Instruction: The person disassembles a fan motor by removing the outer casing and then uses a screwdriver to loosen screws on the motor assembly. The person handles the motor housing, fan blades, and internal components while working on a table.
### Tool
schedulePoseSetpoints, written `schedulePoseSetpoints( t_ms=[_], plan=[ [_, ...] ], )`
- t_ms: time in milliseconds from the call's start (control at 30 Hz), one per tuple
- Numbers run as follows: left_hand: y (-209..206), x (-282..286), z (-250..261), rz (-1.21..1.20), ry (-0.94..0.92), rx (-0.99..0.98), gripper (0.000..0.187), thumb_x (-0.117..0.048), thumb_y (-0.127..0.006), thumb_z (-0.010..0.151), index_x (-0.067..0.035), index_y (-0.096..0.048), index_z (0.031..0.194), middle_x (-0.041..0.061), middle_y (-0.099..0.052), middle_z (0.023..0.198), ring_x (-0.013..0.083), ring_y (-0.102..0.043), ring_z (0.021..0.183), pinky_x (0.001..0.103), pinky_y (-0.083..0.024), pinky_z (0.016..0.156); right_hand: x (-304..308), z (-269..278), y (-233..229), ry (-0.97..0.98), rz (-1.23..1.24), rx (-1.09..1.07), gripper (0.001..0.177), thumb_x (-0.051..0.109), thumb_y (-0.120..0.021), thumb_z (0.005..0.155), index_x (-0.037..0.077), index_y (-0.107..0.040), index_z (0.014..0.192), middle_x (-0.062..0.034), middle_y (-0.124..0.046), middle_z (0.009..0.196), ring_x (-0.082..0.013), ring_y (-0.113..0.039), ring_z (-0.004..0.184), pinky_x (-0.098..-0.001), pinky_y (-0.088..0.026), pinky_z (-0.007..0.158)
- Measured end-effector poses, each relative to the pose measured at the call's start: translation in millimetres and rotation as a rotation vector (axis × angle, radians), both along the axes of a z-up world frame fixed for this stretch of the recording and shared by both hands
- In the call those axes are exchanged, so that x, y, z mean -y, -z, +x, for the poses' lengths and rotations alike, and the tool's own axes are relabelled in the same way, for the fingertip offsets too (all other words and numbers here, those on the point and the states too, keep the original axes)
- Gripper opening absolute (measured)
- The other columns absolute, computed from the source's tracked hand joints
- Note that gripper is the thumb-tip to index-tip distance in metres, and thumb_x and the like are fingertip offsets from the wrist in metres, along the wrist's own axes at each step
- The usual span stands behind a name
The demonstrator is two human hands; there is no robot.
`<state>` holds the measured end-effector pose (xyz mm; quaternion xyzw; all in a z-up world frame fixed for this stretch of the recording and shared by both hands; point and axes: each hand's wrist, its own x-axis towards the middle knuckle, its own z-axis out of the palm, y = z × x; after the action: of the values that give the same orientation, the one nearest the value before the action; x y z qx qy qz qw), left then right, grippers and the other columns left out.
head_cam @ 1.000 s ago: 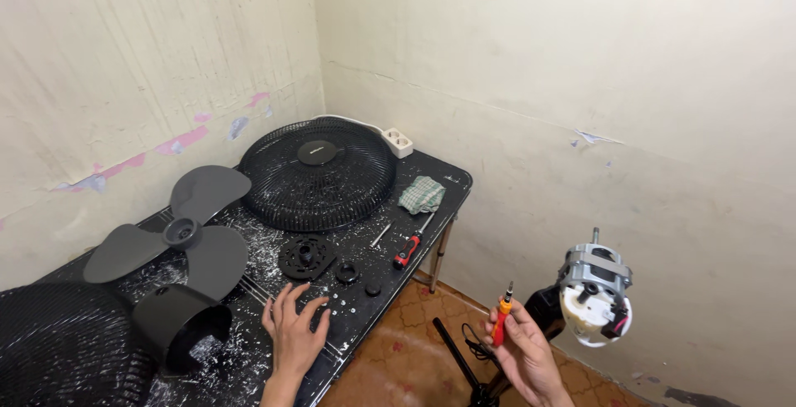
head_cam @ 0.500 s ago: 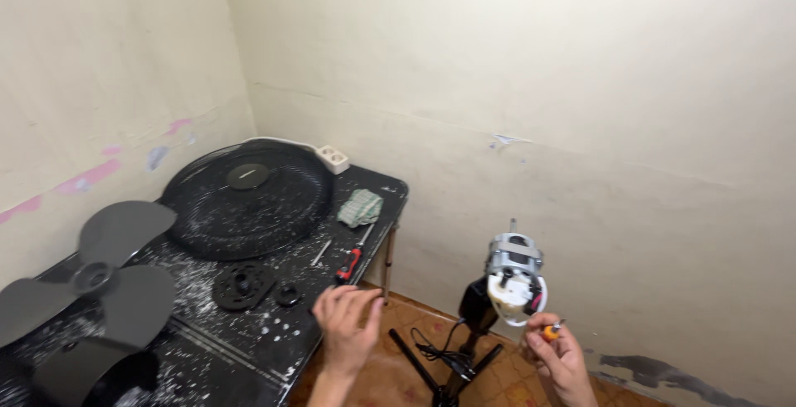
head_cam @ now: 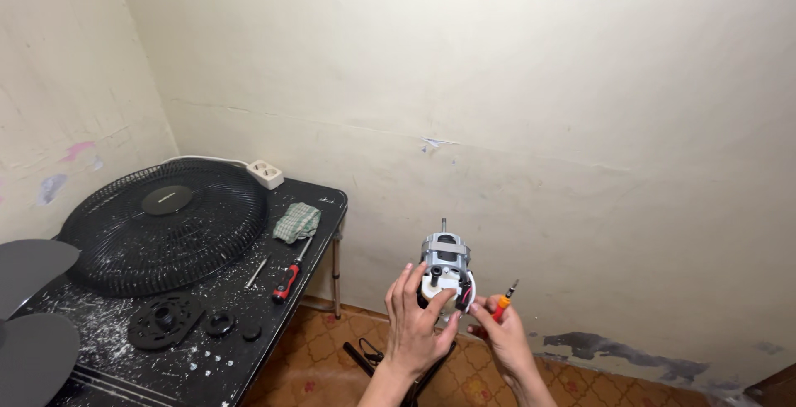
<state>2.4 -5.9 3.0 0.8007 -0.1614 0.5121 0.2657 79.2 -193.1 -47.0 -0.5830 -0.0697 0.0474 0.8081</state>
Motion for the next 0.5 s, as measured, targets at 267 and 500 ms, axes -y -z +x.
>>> schedulePoseSetpoints(
  t_ms=[267, 500],
  plan=[
    [5.6, 7.5, 15.1, 0.082, -0.038, 0.033, 0.04, -0.034, -0.083, 0.085, -0.022, -0.073, 0.121, 0.02, -0.034, 0.157, 0.0411, -0.028, 0.145, 0.057, -0.027, 0.115, 0.7, 13.0, 22.5, -0.035, 0.119, 0.05, 0.021, 0.006, -0.065, 0.094, 0.01, -0.045, 0.093, -0.0052, -0.06, 0.097, -0.0148, -0.063, 0.086, -0.0339, -0.056, 0.073],
    [18.2, 20.3, 21.9, 0.131, -0.058, 0.061, 0.035, -0.03, -0.081, 0.089, -0.025, -0.071, 0.122, 0.022, -0.026, 0.162, 0.0452, -0.021, 0.151, 0.059, -0.025, 0.12, 9.7, 9.1, 12.7, 0.082, 0.162, 0.155, 0.025, 0.003, -0.064, 0.097, 0.009, -0.041, 0.089, -0.0152, -0.071, 0.097, -0.0158, -0.064, 0.079, -0.031, -0.051, 0.065]
  ],
)
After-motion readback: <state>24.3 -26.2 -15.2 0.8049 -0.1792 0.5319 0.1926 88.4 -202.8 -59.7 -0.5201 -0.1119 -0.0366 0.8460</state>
